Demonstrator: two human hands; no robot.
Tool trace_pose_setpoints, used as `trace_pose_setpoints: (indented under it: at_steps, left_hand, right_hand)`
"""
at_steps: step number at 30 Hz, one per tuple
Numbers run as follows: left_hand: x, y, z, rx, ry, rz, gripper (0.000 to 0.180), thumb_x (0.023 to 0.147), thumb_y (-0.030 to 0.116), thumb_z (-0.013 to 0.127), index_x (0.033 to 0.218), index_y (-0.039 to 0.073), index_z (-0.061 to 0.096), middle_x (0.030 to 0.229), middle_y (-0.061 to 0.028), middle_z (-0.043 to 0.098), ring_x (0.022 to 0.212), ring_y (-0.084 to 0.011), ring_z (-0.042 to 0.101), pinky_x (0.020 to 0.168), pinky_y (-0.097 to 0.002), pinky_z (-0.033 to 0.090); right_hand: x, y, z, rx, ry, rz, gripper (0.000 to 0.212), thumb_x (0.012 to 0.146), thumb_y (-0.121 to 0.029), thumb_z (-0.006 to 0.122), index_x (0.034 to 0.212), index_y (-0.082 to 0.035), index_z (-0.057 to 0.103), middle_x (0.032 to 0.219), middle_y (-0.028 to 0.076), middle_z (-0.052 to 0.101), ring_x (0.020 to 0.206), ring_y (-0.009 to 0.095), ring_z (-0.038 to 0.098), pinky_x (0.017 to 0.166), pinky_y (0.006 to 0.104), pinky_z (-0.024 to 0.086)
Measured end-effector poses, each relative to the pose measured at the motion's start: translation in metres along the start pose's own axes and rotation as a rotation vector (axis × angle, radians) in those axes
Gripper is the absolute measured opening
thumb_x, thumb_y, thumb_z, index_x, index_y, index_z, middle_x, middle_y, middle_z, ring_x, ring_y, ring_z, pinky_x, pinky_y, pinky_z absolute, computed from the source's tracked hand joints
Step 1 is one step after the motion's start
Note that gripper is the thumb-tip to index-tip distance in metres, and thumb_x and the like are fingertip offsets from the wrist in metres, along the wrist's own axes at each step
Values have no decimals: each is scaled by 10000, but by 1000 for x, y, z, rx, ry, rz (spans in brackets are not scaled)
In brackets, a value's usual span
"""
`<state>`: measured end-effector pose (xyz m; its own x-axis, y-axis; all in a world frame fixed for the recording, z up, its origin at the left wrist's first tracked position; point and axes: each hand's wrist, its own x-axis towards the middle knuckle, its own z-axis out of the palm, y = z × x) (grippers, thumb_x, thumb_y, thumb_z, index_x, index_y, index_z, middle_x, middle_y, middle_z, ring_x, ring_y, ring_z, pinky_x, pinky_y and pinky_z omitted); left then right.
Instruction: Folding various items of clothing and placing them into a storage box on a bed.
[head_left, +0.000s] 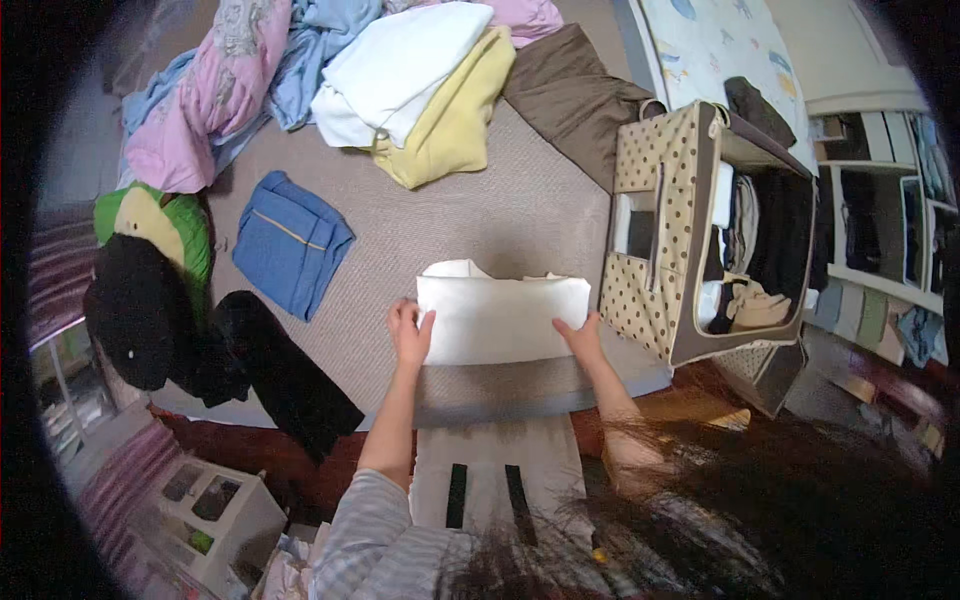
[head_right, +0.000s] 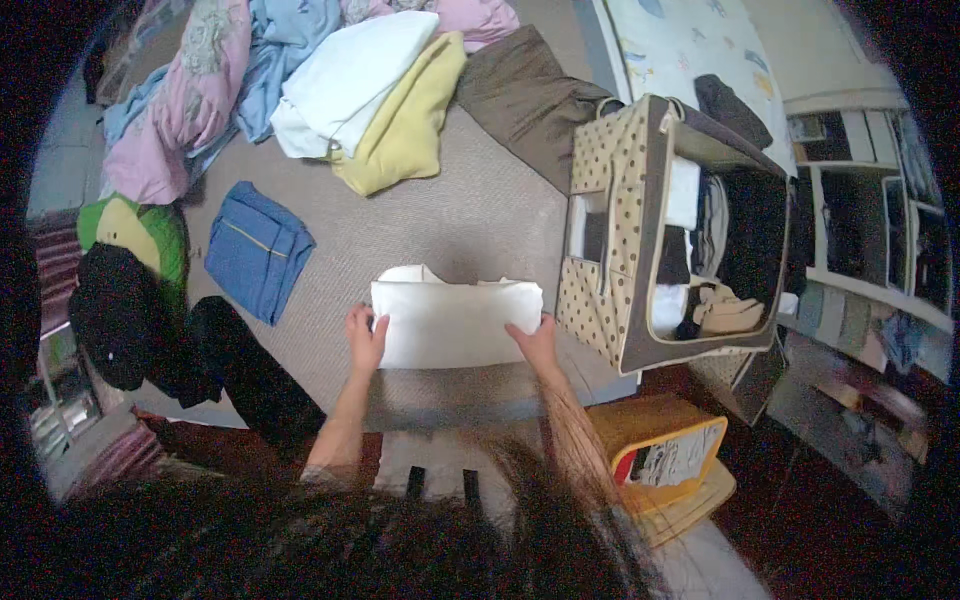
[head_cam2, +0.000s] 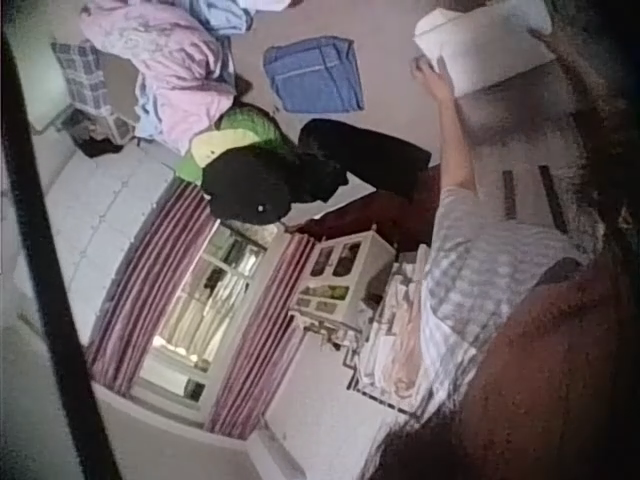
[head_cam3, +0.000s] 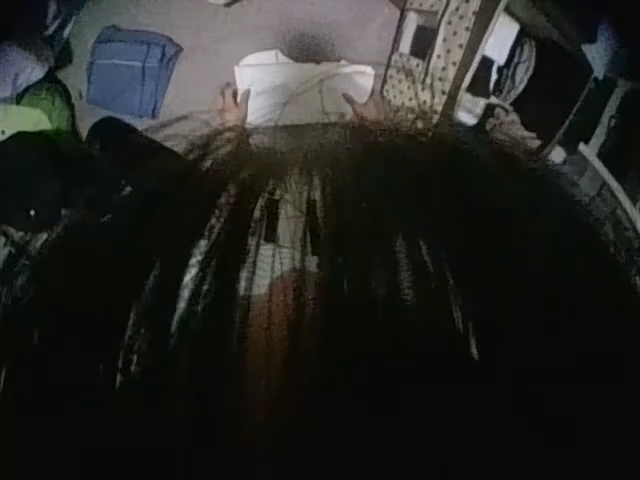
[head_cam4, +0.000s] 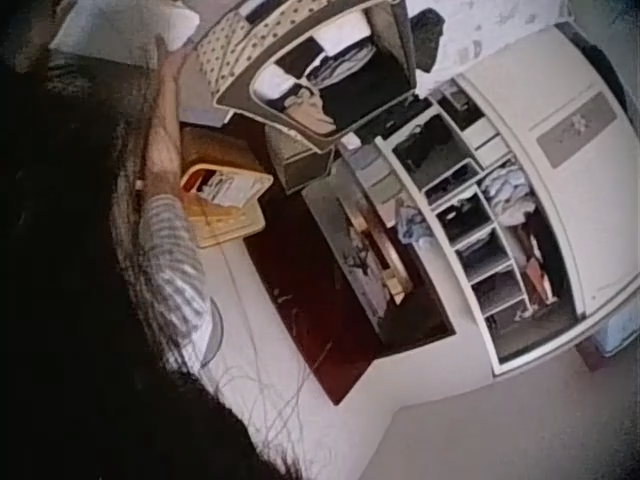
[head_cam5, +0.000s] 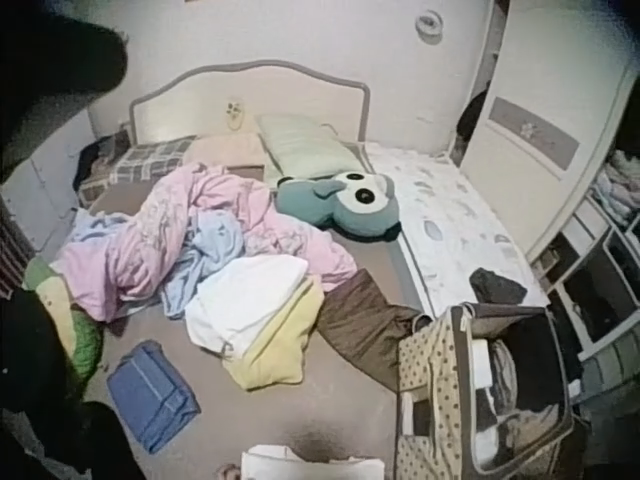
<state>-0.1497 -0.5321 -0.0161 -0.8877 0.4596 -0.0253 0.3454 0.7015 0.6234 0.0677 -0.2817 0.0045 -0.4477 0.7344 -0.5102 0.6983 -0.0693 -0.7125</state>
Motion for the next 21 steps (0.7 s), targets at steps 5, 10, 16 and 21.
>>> trace_pose_setpoints:
  at_steps: [5, 10, 16, 21]
  left_hand:
    - [17, 13, -7, -237, -164, -257, 696, 602, 204, 777, 1154, -44, 433, 1029, -191, 522, 948, -333, 512, 853, -395, 408]
    - [18, 21, -22, -429, -543, -264, 708, 628, 151, 760, 1198, -68, 402, 1115, -191, 534, 1014, -279, 537, 876, -369, 428]
    - [-34, 44, -27, -863, -887, -1202, 448, 808, 232, 573, 1180, 13, 456, 1087, -134, 571, 990, -274, 561, 837, -416, 452]
    - [-76, 109, -29, -1273, -888, -1372, 466, 780, 156, 569, 1194, -17, 443, 1128, -155, 546, 993, -303, 557, 905, -423, 432]
  right_hand:
    - [-12, -42, -18, 313, -349, 453, 594, 706, -244, 727, 1164, 31, 467, 1137, 138, 546, 1025, 197, 521, 856, 312, 426]
    - [-52, -28, -7, 310, -295, 254, 580, 739, -250, 696, 1203, 11, 465, 1120, 122, 565, 1011, 209, 524, 846, 320, 426]
    - [-88, -59, -49, 222, -496, 122, 596, 733, -202, 704, 1221, -7, 423, 1128, 108, 548, 1043, 201, 506, 870, 323, 415]
    - [-105, -93, -195, 104, -567, -33, 672, 688, -233, 747, 1242, -54, 411, 1164, 111, 538, 1075, 236, 508, 925, 371, 398]
